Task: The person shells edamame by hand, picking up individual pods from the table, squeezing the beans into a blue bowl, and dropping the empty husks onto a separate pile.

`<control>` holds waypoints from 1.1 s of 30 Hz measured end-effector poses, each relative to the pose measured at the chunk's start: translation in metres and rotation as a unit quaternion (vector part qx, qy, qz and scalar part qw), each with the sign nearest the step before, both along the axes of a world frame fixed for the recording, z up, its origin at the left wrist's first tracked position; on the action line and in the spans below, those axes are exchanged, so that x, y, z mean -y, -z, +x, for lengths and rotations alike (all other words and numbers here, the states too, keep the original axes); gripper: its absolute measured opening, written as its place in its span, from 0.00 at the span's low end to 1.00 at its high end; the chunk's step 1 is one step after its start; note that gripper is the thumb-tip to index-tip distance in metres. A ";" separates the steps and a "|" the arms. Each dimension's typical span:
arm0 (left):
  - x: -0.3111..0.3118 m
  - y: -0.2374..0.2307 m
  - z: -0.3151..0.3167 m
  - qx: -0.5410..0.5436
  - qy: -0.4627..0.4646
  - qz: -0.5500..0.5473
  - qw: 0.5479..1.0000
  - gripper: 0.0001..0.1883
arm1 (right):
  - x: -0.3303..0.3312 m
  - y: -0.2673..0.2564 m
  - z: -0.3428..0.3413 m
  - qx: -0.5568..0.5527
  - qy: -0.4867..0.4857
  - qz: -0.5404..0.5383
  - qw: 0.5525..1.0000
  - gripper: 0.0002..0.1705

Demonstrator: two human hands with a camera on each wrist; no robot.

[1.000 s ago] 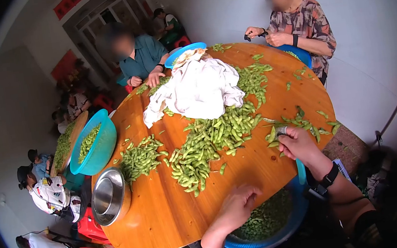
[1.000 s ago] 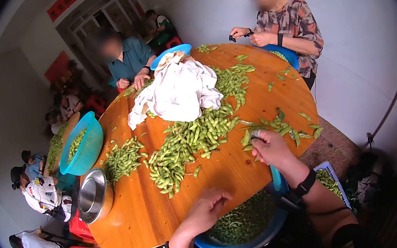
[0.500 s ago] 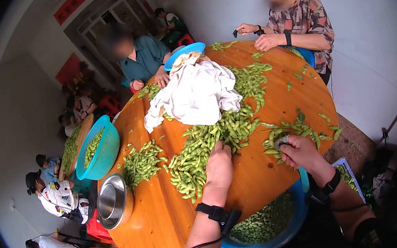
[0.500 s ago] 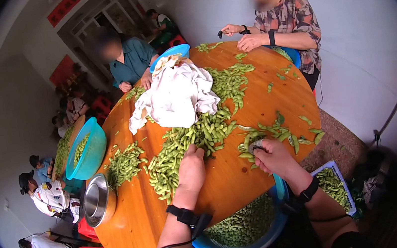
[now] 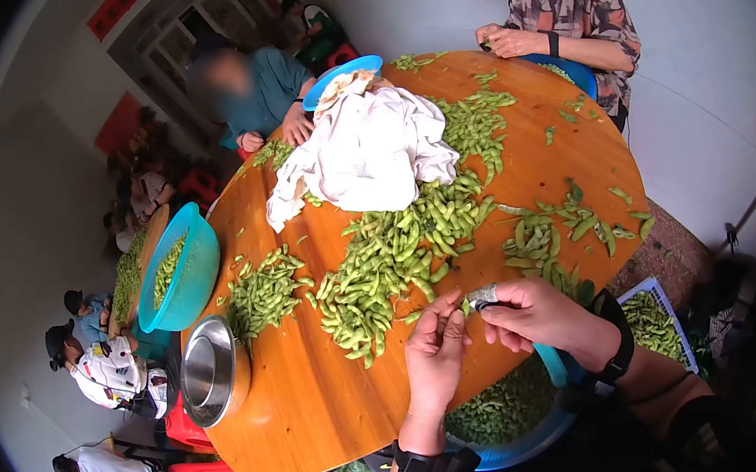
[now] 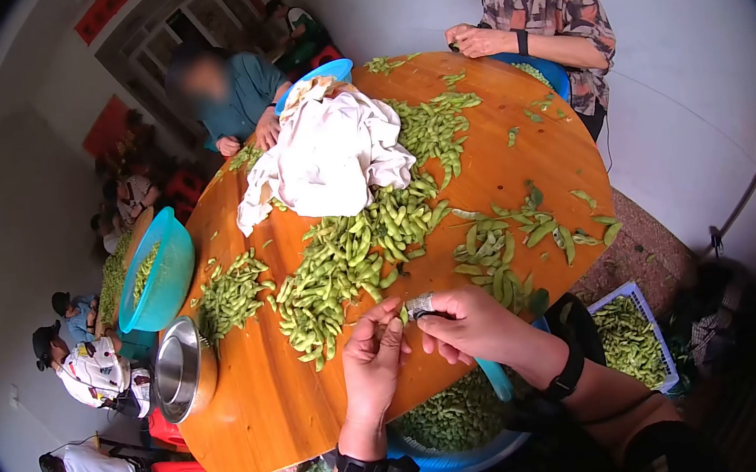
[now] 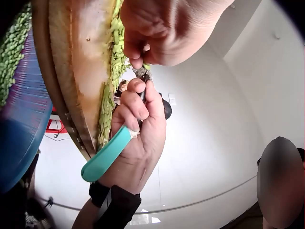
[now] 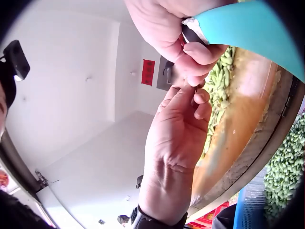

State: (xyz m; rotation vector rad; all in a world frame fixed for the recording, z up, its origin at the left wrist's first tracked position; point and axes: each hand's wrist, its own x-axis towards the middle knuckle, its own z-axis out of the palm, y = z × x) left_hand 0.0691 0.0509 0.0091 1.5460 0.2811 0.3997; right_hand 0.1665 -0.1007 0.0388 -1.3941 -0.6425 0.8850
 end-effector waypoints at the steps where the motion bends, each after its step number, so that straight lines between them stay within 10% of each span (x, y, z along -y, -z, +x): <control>1: 0.001 0.003 -0.001 0.013 -0.018 0.041 0.999 0.13 | 0.000 -0.001 -0.002 0.001 -0.002 -0.006 1.000 0.09; 11: 0.015 -0.003 -0.023 0.052 -0.094 0.339 0.935 0.18 | -0.001 0.001 -0.023 0.026 -0.001 0.000 1.000 0.08; 24: 0.020 0.002 -0.033 0.046 -0.107 0.395 0.911 0.20 | -0.004 0.015 -0.030 0.018 -0.002 0.049 0.999 0.05; 33: 0.010 0.016 -0.035 0.039 -0.014 0.044 0.998 0.15 | -0.004 0.014 -0.031 -0.030 0.009 0.044 0.999 0.05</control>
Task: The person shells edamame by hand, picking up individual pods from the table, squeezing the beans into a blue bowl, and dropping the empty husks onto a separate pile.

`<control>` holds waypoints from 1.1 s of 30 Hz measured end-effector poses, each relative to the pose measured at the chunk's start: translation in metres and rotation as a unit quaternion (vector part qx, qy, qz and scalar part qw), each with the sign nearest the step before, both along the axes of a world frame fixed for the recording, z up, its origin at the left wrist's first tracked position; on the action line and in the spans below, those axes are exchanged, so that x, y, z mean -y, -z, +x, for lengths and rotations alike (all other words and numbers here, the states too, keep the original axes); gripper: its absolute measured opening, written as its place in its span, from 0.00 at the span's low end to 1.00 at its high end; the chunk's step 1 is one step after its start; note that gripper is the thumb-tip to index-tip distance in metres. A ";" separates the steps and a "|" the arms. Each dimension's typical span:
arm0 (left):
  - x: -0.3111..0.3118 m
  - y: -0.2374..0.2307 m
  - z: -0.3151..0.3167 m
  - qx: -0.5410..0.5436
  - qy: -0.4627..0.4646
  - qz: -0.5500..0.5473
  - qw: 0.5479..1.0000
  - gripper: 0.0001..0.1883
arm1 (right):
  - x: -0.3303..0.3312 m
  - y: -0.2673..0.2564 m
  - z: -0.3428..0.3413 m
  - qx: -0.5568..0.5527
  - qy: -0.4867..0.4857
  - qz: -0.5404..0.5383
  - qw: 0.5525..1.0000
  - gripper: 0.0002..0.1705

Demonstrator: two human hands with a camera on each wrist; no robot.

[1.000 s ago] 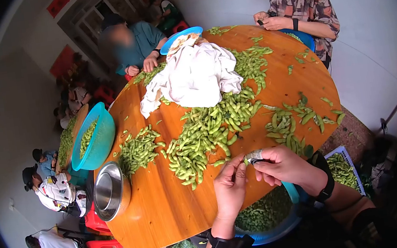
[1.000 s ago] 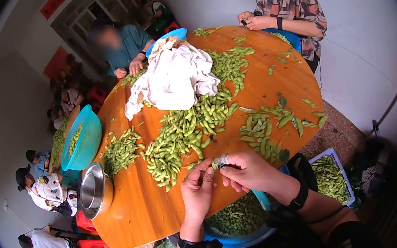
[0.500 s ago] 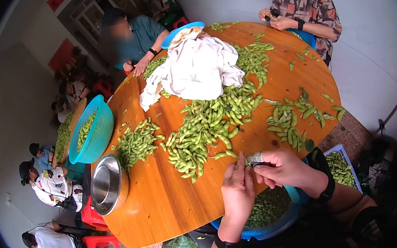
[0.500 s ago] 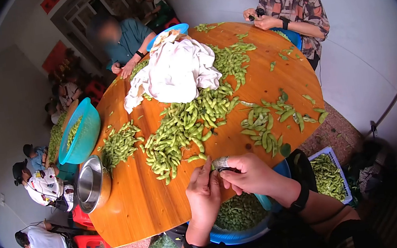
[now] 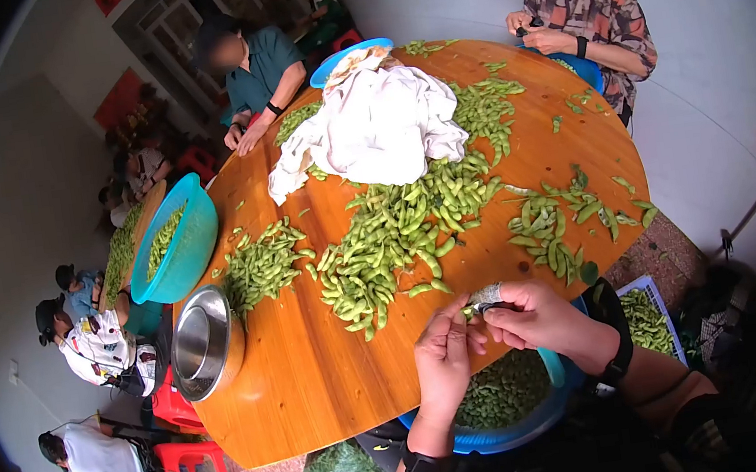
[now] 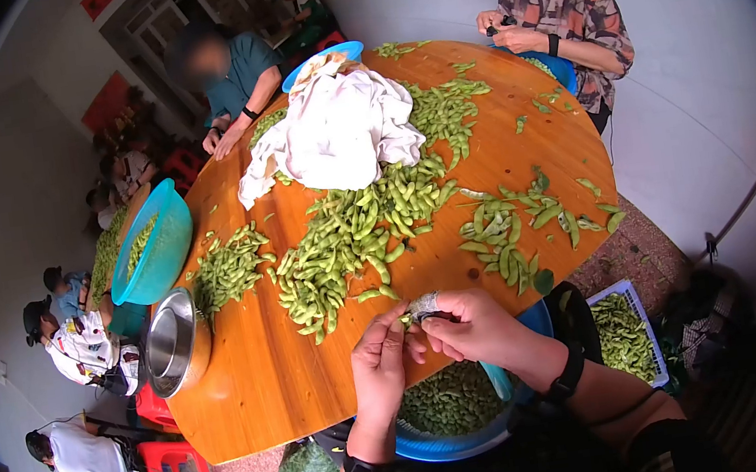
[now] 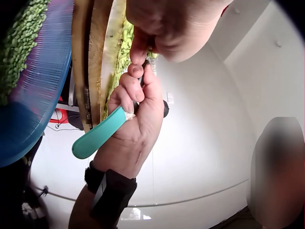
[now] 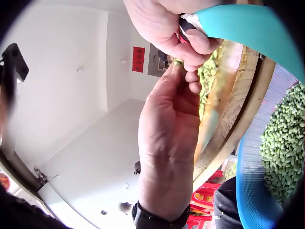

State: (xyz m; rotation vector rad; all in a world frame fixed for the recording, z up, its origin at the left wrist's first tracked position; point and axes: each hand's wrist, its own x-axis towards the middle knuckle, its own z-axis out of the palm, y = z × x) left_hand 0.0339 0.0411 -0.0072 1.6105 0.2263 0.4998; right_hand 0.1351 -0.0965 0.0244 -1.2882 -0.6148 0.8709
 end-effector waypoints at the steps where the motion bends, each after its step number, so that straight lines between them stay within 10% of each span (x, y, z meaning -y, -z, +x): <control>1: 0.000 0.000 0.001 -0.011 0.013 -0.074 0.997 0.15 | 0.000 -0.001 0.001 -0.009 -0.001 -0.011 1.000 0.06; 5: -0.003 -0.009 0.005 -0.029 0.050 -0.365 0.929 0.14 | 0.000 0.001 0.002 0.043 0.006 -0.040 0.998 0.06; 10: -0.004 -0.001 0.005 -0.063 0.063 -0.360 0.929 0.09 | 0.003 -0.003 -0.007 0.296 0.080 -0.022 0.951 0.09; 21: 0.006 -0.001 0.008 -0.068 0.010 -0.357 0.932 0.08 | -0.003 0.011 -0.007 0.277 0.099 0.000 0.956 0.09; 29: 0.014 0.001 0.002 -0.046 -0.014 -0.160 0.986 0.07 | -0.003 0.003 -0.014 0.312 0.090 -0.012 0.946 0.11; 33: 0.018 -0.002 0.008 -0.039 -0.076 -0.289 0.953 0.08 | -0.005 0.006 -0.019 0.313 0.102 -0.001 0.944 0.12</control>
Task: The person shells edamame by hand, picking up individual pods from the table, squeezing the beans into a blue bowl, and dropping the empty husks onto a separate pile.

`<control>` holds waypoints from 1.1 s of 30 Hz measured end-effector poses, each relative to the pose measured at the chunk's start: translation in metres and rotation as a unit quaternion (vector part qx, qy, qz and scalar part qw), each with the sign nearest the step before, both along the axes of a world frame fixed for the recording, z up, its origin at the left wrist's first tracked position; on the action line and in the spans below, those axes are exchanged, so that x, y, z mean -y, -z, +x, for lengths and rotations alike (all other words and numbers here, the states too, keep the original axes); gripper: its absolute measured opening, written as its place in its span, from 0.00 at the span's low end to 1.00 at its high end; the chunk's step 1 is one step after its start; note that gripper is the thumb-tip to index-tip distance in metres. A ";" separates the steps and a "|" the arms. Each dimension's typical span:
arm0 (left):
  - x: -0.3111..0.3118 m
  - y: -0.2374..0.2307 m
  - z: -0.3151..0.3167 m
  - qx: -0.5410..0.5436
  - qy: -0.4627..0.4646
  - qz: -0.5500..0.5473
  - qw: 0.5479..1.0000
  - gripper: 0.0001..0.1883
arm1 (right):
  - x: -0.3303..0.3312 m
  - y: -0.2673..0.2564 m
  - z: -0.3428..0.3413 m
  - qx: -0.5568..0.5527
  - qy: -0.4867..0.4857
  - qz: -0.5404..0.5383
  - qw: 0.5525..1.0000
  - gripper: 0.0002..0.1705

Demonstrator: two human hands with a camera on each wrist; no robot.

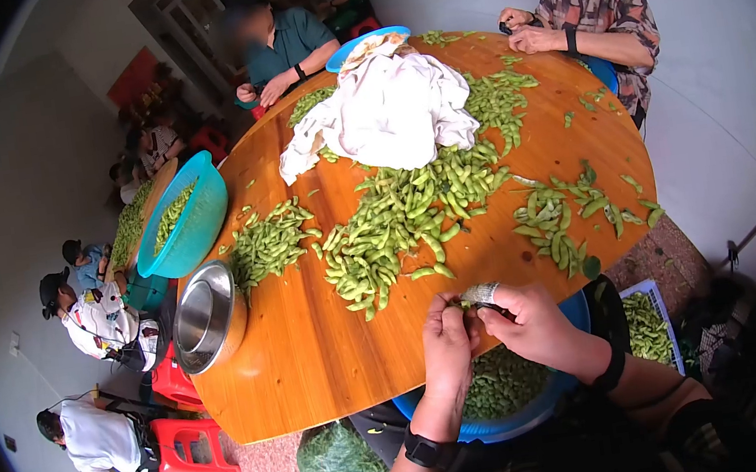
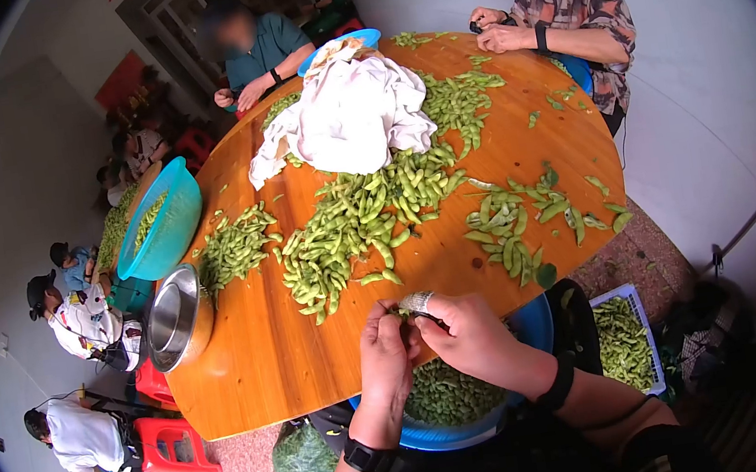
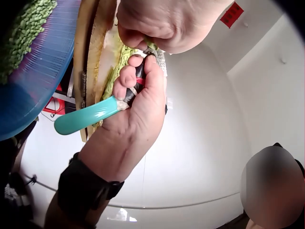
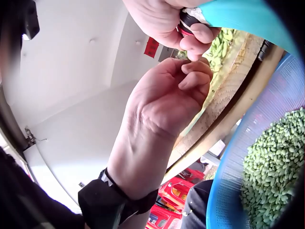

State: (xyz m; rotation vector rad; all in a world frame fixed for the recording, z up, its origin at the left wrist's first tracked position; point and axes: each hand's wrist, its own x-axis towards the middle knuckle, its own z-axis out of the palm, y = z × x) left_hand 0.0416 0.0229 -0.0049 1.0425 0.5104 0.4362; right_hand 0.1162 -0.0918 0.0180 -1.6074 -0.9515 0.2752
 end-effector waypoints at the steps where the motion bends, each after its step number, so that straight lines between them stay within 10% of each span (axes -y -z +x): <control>1: -0.001 0.000 0.000 -0.004 -0.004 -0.005 1.000 0.09 | 0.000 0.002 -0.001 0.001 0.001 0.009 1.000 0.13; 8: -0.008 -0.007 -0.018 -0.027 0.064 0.017 0.997 0.12 | 0.010 0.003 0.020 -0.221 0.026 0.006 0.975 0.13; 15: -0.007 -0.007 -0.009 -0.055 0.124 0.129 0.982 0.13 | 0.016 -0.005 0.022 -0.215 -0.063 -0.016 0.974 0.06; 16: -0.007 0.000 -0.003 -0.035 0.094 0.335 0.937 0.15 | 0.014 -0.006 0.022 -0.215 -0.062 -0.015 0.975 0.06; 17: -0.006 0.003 0.000 -0.014 0.060 0.524 0.850 0.18 | 0.014 -0.006 0.022 -0.208 -0.054 -0.018 0.976 0.05; 24: 0.022 -0.023 -0.004 -0.114 0.182 0.531 0.820 0.32 | 0.016 0.011 0.043 -0.117 0.033 -0.024 0.992 0.11; 29: 0.021 -0.038 -0.040 -0.039 0.262 0.571 0.777 0.16 | 0.042 0.028 0.096 0.040 0.183 0.024 0.982 0.10; 33: -0.009 -0.045 -0.020 -0.158 0.068 0.624 0.763 0.11 | 0.054 0.011 0.091 -0.068 0.150 -0.015 0.986 0.09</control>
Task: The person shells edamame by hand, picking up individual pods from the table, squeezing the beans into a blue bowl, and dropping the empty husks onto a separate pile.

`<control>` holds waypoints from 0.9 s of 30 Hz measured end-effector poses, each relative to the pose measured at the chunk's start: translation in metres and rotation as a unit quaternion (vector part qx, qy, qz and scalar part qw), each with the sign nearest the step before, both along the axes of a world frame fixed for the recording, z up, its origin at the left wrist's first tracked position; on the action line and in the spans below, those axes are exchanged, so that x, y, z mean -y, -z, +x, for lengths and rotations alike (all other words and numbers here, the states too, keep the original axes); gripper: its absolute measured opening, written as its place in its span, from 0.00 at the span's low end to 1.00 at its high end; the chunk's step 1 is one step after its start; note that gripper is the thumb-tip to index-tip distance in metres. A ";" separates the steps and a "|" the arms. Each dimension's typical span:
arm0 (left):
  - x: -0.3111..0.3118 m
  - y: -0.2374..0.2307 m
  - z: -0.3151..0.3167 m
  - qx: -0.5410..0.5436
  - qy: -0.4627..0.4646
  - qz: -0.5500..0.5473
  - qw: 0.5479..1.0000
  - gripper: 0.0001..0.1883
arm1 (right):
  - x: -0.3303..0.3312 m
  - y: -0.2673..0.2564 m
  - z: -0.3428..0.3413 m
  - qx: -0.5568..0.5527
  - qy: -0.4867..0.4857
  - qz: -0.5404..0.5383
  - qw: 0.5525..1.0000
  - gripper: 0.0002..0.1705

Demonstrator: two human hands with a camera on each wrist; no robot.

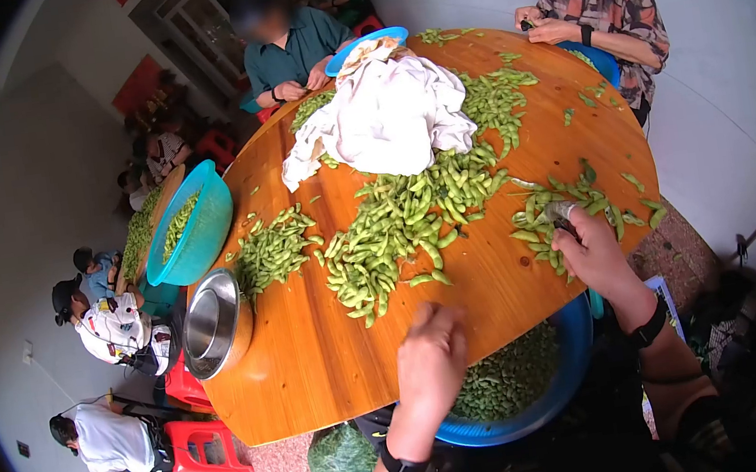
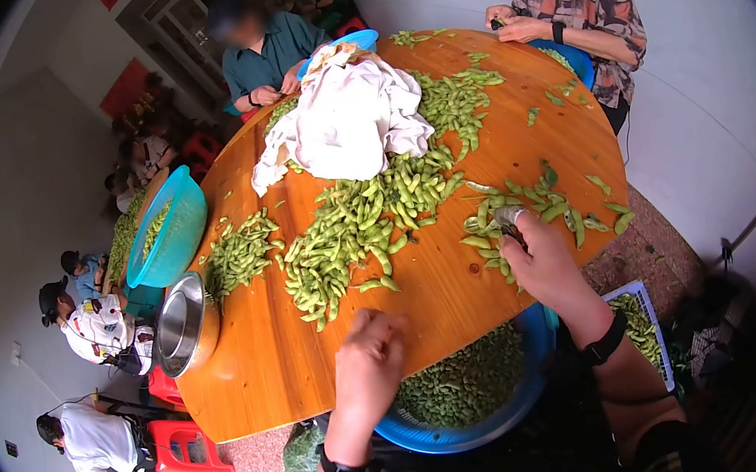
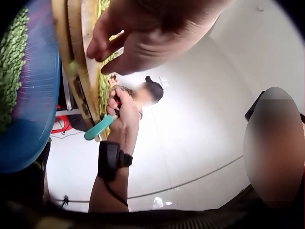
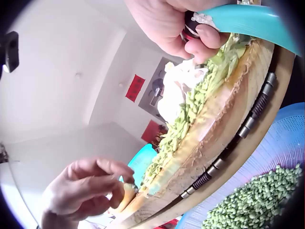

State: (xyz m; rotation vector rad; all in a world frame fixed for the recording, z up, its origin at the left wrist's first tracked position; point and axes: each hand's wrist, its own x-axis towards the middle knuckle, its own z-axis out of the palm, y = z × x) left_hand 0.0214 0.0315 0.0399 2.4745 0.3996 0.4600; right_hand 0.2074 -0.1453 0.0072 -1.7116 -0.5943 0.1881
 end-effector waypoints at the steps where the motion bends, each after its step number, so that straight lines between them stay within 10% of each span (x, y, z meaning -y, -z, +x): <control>1: -0.015 0.007 0.015 0.017 -0.046 0.047 0.998 0.10 | -0.003 -0.004 -0.007 -0.034 0.004 0.012 0.999 0.07; 9: -0.056 0.040 0.048 0.065 -0.079 0.128 0.987 0.07 | -0.022 -0.017 -0.041 -0.137 -0.175 -0.015 0.975 0.08; 13: -0.028 0.040 0.032 0.130 -0.026 -0.003 0.991 0.06 | -0.040 -0.021 -0.052 -0.177 -0.242 -0.014 0.954 0.09; 15: -0.015 0.039 0.025 0.106 -0.052 -0.332 0.936 0.06 | -0.045 -0.017 -0.056 -0.193 -0.250 -0.009 0.949 0.09; 19: -0.006 0.035 0.020 0.159 -0.036 -0.414 0.895 0.07 | -0.047 -0.015 -0.059 -0.219 -0.284 0.014 0.934 0.11; 27: 0.012 0.031 0.010 0.144 -0.026 -0.182 0.972 0.11 | -0.042 -0.010 -0.066 -0.243 -0.279 0.038 0.928 0.13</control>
